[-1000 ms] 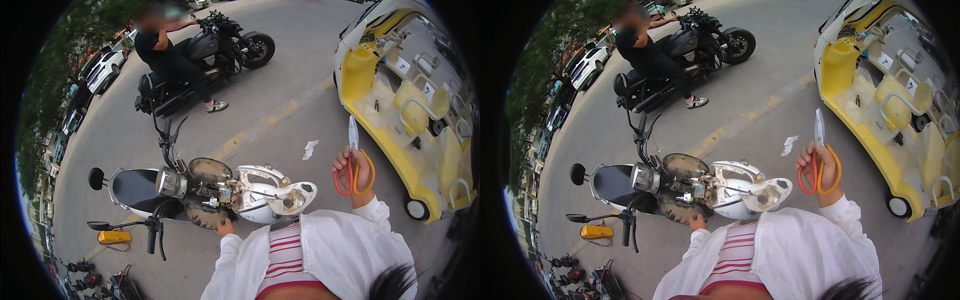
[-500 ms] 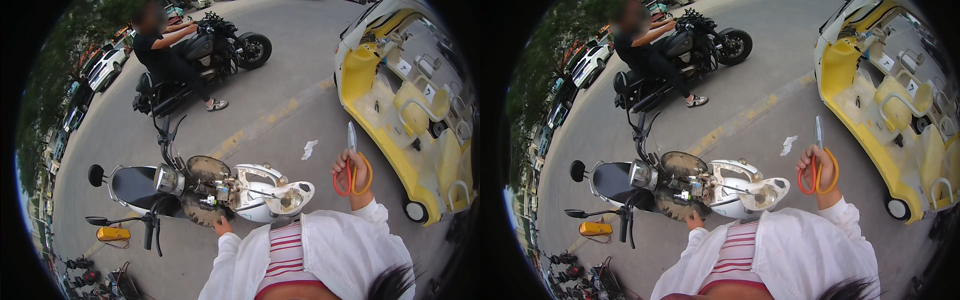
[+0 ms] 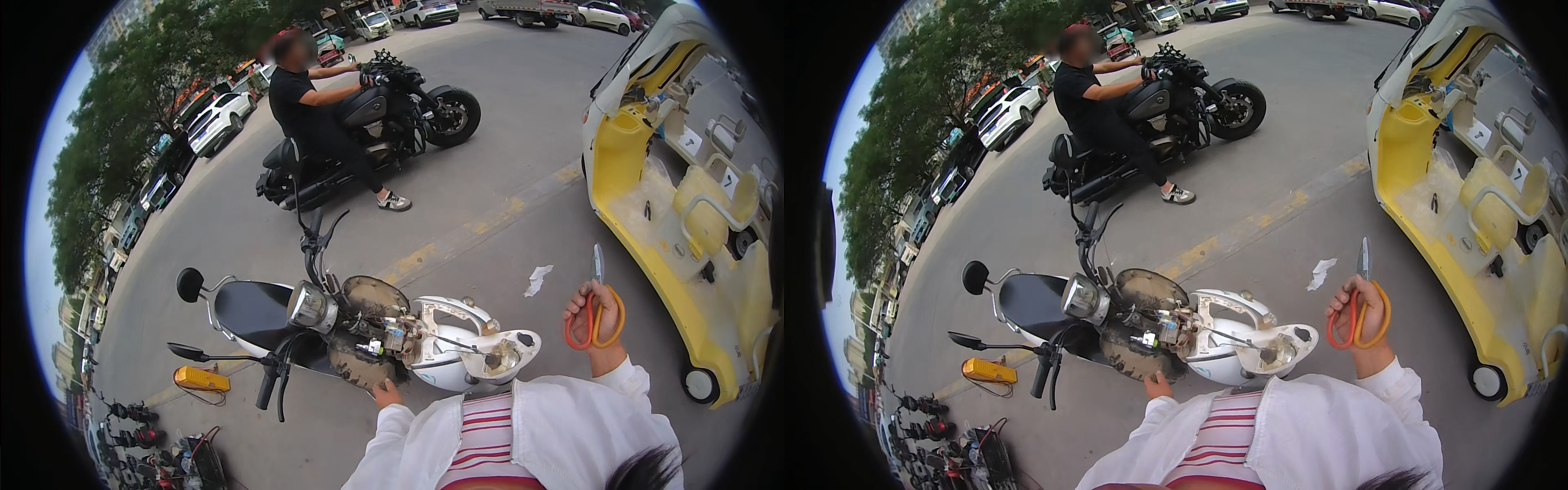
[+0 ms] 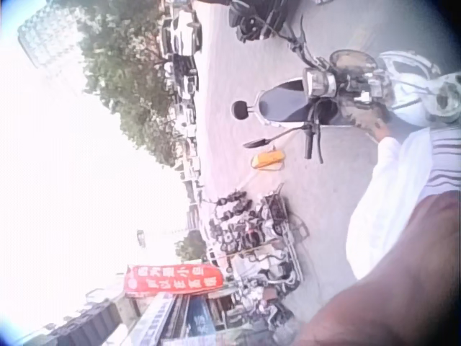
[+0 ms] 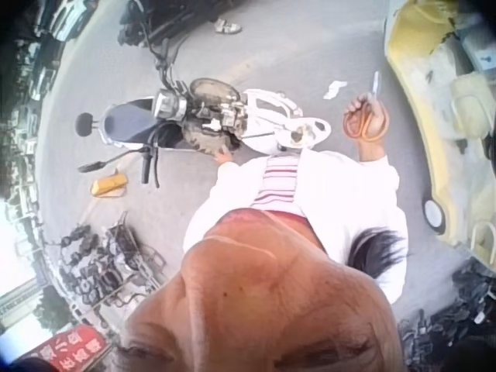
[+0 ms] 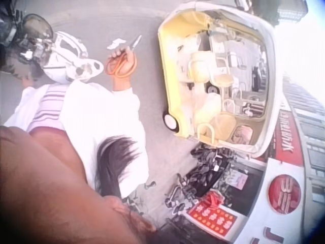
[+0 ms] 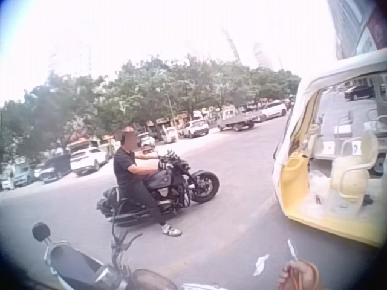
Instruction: The person repairs a white scooter by cutting wires with scissors and manipulating the wiring near the handlebars. They use a screwdriver to adjust components under the front fairing and continue working on the electrical connections throughout the clip.
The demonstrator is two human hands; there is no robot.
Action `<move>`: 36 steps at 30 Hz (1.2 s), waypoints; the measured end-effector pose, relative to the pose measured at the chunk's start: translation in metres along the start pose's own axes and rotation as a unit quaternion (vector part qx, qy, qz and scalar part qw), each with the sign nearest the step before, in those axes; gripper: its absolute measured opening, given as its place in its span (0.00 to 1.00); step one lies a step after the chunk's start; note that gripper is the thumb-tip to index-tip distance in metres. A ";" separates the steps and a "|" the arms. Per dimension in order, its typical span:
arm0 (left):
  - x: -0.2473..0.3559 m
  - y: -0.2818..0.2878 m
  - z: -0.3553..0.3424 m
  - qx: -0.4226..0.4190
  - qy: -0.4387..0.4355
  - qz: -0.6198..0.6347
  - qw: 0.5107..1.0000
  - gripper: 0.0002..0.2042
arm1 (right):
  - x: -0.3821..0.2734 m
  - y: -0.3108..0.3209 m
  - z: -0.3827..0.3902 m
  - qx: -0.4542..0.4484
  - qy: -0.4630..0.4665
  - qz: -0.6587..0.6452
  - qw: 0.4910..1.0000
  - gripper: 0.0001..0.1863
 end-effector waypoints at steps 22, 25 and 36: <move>-0.027 0.005 -0.004 0.074 -0.024 -0.043 0.996 0.20 | 0.009 -0.003 -0.006 0.119 -0.002 0.088 0.989 0.36; -0.017 -0.004 -0.007 0.063 -0.068 -0.065 0.994 0.18 | 0.008 -0.009 -0.003 0.137 -0.010 0.098 0.986 0.36; 0.011 0.009 0.005 0.023 -0.002 -0.048 0.999 0.19 | 0.017 0.008 -0.001 0.094 -0.042 0.224 0.969 0.22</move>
Point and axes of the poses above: each hand's wrist, its own z-axis away from the middle knuckle, its own y-axis out of the back of the hand, x = y × z, the point moved 1 cm from there along -z, towards the middle knuckle, and after that the axes turned 6 degrees about -y, right-handed, at the moved point
